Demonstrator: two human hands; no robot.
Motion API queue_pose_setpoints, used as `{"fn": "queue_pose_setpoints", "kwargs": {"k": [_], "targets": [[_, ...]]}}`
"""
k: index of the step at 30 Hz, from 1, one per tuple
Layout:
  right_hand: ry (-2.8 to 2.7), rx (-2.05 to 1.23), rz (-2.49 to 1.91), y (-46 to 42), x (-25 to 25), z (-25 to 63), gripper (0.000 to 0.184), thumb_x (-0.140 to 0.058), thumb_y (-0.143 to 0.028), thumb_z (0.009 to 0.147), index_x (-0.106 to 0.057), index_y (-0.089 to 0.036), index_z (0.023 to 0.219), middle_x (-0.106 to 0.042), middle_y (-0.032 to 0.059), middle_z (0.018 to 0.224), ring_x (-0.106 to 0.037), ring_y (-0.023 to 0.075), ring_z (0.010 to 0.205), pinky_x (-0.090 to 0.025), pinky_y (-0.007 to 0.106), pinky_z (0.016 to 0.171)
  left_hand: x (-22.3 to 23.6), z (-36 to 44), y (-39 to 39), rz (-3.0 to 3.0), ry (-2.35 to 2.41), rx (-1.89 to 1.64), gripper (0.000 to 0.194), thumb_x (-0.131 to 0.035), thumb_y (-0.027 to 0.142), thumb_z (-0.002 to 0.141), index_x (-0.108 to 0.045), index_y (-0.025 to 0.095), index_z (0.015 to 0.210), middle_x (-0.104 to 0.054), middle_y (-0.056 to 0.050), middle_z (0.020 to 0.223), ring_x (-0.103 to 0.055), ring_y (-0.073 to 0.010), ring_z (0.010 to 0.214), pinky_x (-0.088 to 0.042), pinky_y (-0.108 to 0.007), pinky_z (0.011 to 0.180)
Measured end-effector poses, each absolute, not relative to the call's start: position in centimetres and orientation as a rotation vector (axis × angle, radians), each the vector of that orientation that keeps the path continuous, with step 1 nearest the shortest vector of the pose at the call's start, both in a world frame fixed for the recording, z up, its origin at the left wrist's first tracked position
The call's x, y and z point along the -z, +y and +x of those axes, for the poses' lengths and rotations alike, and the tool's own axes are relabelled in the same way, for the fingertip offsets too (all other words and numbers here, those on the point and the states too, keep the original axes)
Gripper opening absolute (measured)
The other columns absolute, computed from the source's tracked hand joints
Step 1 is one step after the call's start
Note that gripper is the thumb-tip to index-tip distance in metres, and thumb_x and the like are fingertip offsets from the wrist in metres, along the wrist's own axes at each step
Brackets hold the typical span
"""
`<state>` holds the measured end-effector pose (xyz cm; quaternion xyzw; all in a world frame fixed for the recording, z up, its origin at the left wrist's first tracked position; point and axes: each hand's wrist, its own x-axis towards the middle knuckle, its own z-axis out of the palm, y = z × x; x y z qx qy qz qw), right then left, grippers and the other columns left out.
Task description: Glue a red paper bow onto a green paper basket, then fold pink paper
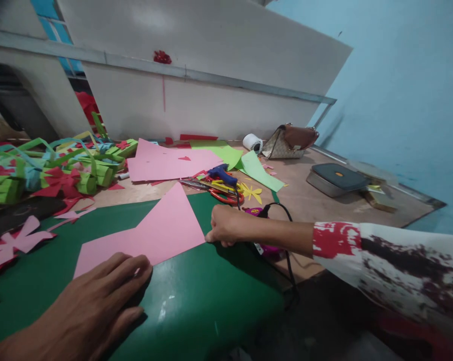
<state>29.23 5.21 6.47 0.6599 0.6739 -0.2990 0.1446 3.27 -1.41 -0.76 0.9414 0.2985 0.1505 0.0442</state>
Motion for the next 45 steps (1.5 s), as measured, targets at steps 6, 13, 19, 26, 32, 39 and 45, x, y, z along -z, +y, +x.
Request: {"fn": "queue_pose_setpoints", "kwargs": {"k": [6,13,19,26,32,39,45], "targets": [[2.133,0.547,1.827,4.4,-7.7,28.9,0.022,-0.057,-0.013,0.077,-0.057,-0.014,0.055,-0.064,0.0067,0.058,-0.060,0.0166,0.056,-0.032,0.024,0.049,-0.9,3.5,-1.5,2.863,0.910,-0.247,0.024,-0.045,0.027,0.094,-0.058,0.014,0.109,-0.059,-0.013,0.107,-0.050,-0.0289,0.089,-0.047,-0.046,0.075],[2.659,0.273,1.415,2.2,-5.5,27.2,0.020,-0.050,-0.016,0.092,-0.069,-0.023,0.094,-0.067,0.0041,0.090,-0.059,0.0166,0.080,-0.031,0.027,0.062,-1.9,5.0,-0.5,2.799,0.950,-0.107,0.029,-0.042,0.037,0.096,-0.053,0.020,0.116,-0.056,-0.010,0.105,-0.049,-0.0275,0.086,-0.045,-0.045,0.072],[2.919,0.171,1.174,2.0,-2.3,27.9,0.025,-0.044,-0.018,0.096,-0.068,-0.024,0.100,-0.062,0.0053,0.091,-0.053,0.0177,0.079,-0.028,0.028,0.059,-1.7,4.0,0.2,2.840,0.939,-0.096,0.021,-0.042,0.036,0.097,-0.055,0.022,0.105,-0.057,-0.006,0.102,-0.047,-0.0245,0.083,-0.041,-0.041,0.070],[3.142,-0.021,1.090,1.9,-1.4,28.5,0.024,-0.044,-0.009,0.093,-0.066,-0.019,0.091,-0.058,0.0041,0.081,-0.052,0.0168,0.071,-0.029,0.027,0.054,-0.9,0.1,-0.7,2.808,0.960,-0.307,0.015,-0.044,0.024,0.097,-0.055,0.024,0.106,-0.058,-0.004,0.107,-0.047,-0.0226,0.092,-0.036,-0.039,0.078],[3.252,-0.039,1.066,1.7,-1.0,28.6,0.031,-0.038,-0.006,0.093,-0.065,-0.019,0.099,-0.059,0.0054,0.083,-0.053,0.0177,0.074,-0.035,0.026,0.056,-0.5,-2.0,-1.3,2.848,0.954,-0.449,0.021,-0.048,0.017,0.095,-0.056,0.022,0.113,-0.058,-0.006,0.114,-0.048,-0.0231,0.098,-0.036,-0.038,0.080],[3.300,-0.040,1.051,2.1,-0.6,28.9,0.031,-0.037,-0.006,0.094,-0.064,-0.020,0.101,-0.059,0.0043,0.084,-0.053,0.0165,0.071,-0.037,0.025,0.055,-0.5,-3.6,-2.0,2.848,1.036,-0.564,0.020,-0.048,0.015,0.093,-0.061,0.022,0.107,-0.060,-0.008,0.112,-0.049,-0.0238,0.099,-0.039,-0.038,0.078],[3.326,-0.048,1.011,2.2,-0.5,29.0,0.030,-0.037,-0.007,0.094,-0.063,-0.020,0.103,-0.059,0.0040,0.084,-0.053,0.0161,0.072,-0.036,0.025,0.055,-0.4,-5.0,-2.8,2.852,1.120,-0.588,0.023,-0.048,0.013,0.093,-0.063,0.025,0.105,-0.062,-0.006,0.115,-0.051,-0.0237,0.102,-0.042,-0.038,0.081]]}}
